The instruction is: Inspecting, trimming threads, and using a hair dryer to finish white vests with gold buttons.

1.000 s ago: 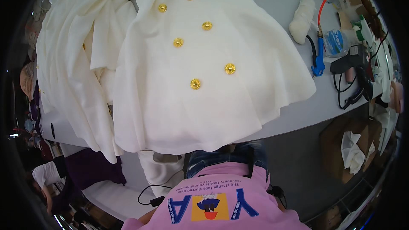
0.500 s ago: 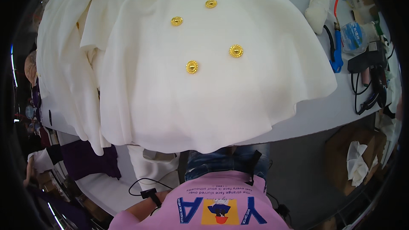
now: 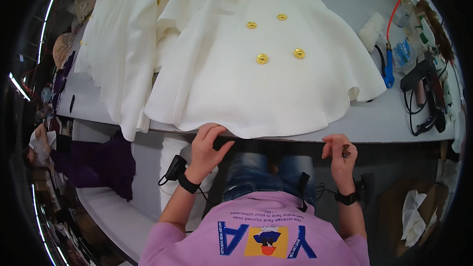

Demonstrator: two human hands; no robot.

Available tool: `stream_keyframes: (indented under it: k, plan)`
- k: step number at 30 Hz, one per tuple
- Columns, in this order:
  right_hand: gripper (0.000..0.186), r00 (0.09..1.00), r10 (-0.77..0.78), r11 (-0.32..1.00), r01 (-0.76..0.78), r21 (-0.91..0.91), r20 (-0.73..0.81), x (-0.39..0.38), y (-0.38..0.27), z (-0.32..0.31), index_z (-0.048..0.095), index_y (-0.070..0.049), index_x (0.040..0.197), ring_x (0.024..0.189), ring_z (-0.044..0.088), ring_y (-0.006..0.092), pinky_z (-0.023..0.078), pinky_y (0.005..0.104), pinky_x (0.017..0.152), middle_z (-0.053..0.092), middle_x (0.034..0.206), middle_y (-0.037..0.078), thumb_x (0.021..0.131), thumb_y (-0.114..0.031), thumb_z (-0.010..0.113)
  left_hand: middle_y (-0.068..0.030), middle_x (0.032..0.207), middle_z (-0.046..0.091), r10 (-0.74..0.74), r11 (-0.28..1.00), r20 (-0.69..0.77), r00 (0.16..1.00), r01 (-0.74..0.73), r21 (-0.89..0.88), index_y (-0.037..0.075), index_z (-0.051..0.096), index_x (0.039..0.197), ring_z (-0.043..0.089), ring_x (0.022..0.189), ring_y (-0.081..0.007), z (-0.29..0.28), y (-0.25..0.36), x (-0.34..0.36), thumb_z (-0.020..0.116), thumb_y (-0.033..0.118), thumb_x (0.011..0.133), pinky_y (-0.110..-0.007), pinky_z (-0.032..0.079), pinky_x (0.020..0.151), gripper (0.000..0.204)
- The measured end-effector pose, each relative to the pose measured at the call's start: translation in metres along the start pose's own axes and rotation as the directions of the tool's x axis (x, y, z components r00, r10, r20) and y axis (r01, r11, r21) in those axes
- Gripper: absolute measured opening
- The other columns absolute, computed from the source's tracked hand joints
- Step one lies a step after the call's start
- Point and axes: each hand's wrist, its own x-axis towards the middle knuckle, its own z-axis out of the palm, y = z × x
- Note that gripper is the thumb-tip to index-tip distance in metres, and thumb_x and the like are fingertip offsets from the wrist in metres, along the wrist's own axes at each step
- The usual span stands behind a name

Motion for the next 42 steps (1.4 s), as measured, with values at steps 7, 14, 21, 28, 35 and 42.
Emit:
stream_keyframes:
  k: [7,14,21,28,35,42]
  plan:
    - [0.028,0.865,-0.306,0.535,0.502,-0.680,0.397,0.042,-0.032,0.062,0.062,-0.007,0.097,0.070,0.061,0.0277,0.049,0.0342,0.058,0.059,0.097,0.006,0.071,-0.002,0.071,-0.0132,0.117,0.052,0.014,0.944,-0.150,0.989,0.037,0.329,0.007,0.055,0.113,0.050,0.108,-0.0333,-0.036,-0.023,0.009,0.073,-0.004,0.057,-0.041,0.043,0.090,0.060]
    - [0.017,0.870,-0.368,0.600,0.491,-0.632,0.328,0.081,-0.006,0.023,0.058,-0.004,0.085,0.076,0.061,0.0323,0.049,0.0357,0.062,0.060,0.092,0.008,0.072,0.005,0.064,-0.0107,0.100,0.064,0.000,0.962,-0.132,0.991,0.036,0.269,0.004,0.065,0.092,0.058,0.101,-0.0312,-0.071,-0.083,0.017,0.052,-0.010,0.065,-0.040,0.043,0.089,0.033]
    - [0.026,0.777,-0.335,0.500,0.626,-0.598,0.532,0.070,-0.023,0.050,0.059,-0.009,0.093,0.078,0.062,0.0319,0.050,0.0382,0.064,0.060,0.092,0.007,0.070,-0.003,0.069,-0.0005,0.067,0.056,-0.260,0.956,-0.133,0.956,0.235,-0.177,-0.002,0.063,0.092,0.047,0.062,-0.0058,-0.083,-0.087,0.074,0.053,0.007,0.089,-0.022,0.040,0.058,0.013]
    - [0.010,0.852,-0.471,0.665,0.513,-0.542,0.228,0.128,-0.086,0.023,0.063,-0.003,0.088,0.061,0.057,0.0185,0.045,0.0309,0.056,0.055,0.066,0.007,0.078,-0.007,0.065,0.0056,0.064,0.055,-0.228,0.952,-0.259,0.938,0.160,-0.260,-0.002,0.066,0.083,0.042,0.059,-0.0028,-0.118,-0.035,0.146,0.066,0.027,0.088,-0.019,0.034,0.053,0.030]
    - [0.033,0.946,0.089,0.967,-0.006,-0.255,0.312,0.156,-0.023,0.021,0.062,-0.002,0.089,0.067,0.045,0.0052,0.035,0.0210,0.058,0.053,0.072,-0.003,0.081,-0.032,0.071,-0.0102,0.107,0.060,-0.026,0.748,-0.147,0.989,0.117,0.653,0.006,0.062,0.108,0.057,0.098,-0.0297,-0.052,-0.097,0.150,0.073,0.019,0.071,-0.040,0.045,0.083,0.041]
    - [0.033,0.926,0.320,0.947,-0.320,-0.032,0.201,0.134,-0.002,0.015,0.060,-0.003,0.094,0.076,0.045,0.0046,0.035,0.0185,0.065,0.054,0.081,-0.002,0.080,-0.030,0.073,-0.0083,0.106,0.061,0.498,0.866,-0.248,0.831,-0.460,0.199,0.007,0.065,0.091,0.058,0.096,-0.0275,0.048,0.021,0.123,0.067,-0.001,0.070,-0.038,0.044,0.082,0.023]
